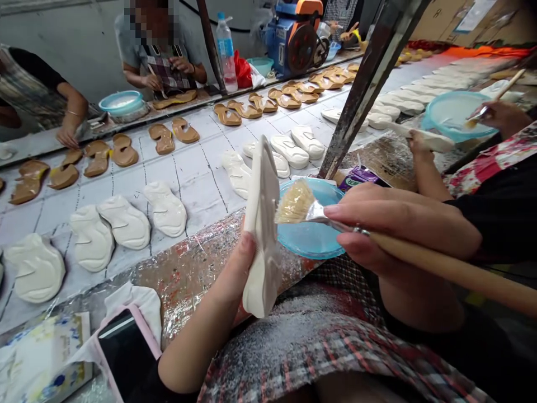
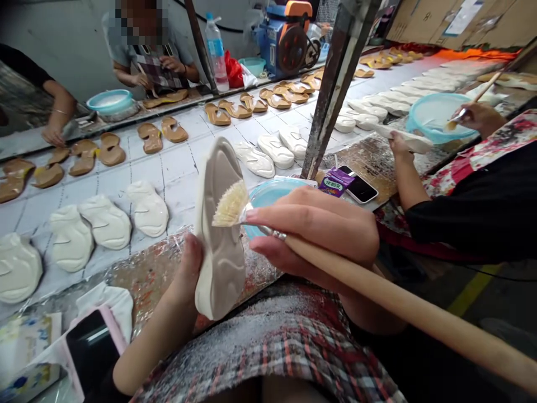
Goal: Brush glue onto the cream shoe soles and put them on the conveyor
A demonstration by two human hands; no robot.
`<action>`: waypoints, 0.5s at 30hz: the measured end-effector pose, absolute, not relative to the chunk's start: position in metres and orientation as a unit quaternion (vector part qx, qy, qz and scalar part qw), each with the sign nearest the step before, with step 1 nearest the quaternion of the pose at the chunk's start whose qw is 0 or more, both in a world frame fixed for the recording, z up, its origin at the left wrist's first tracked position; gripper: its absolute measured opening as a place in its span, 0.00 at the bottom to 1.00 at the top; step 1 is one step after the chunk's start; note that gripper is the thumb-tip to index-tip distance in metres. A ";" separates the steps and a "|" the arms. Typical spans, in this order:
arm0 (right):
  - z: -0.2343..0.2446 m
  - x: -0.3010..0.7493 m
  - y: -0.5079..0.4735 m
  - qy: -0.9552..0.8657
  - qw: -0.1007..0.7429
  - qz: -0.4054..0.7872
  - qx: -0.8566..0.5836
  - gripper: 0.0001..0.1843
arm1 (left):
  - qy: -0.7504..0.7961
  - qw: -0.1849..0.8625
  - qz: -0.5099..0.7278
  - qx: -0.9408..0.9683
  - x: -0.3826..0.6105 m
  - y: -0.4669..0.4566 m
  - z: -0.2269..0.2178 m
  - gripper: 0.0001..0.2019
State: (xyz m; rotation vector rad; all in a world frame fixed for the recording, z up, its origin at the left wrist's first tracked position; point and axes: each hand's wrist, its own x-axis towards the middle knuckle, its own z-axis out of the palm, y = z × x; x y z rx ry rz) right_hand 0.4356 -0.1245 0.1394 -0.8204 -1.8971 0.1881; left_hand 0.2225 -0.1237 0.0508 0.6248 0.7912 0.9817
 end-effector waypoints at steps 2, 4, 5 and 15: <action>0.142 0.431 -0.122 -0.789 0.527 0.028 -0.313 0.10 | 0.329 0.763 0.453 0.322 0.225 -0.128 0.052 0.39; 0.142 0.426 -0.122 -0.791 0.524 0.020 -0.314 0.08 | 0.307 0.749 0.465 0.357 0.229 -0.127 0.056 0.38; 0.142 0.424 -0.123 -0.787 0.525 0.023 -0.323 0.07 | 0.303 0.741 0.473 0.369 0.231 -0.125 0.059 0.38; 0.140 0.422 -0.128 -0.850 0.441 0.029 -0.287 0.04 | 0.343 0.683 0.532 0.364 0.239 -0.124 0.082 0.42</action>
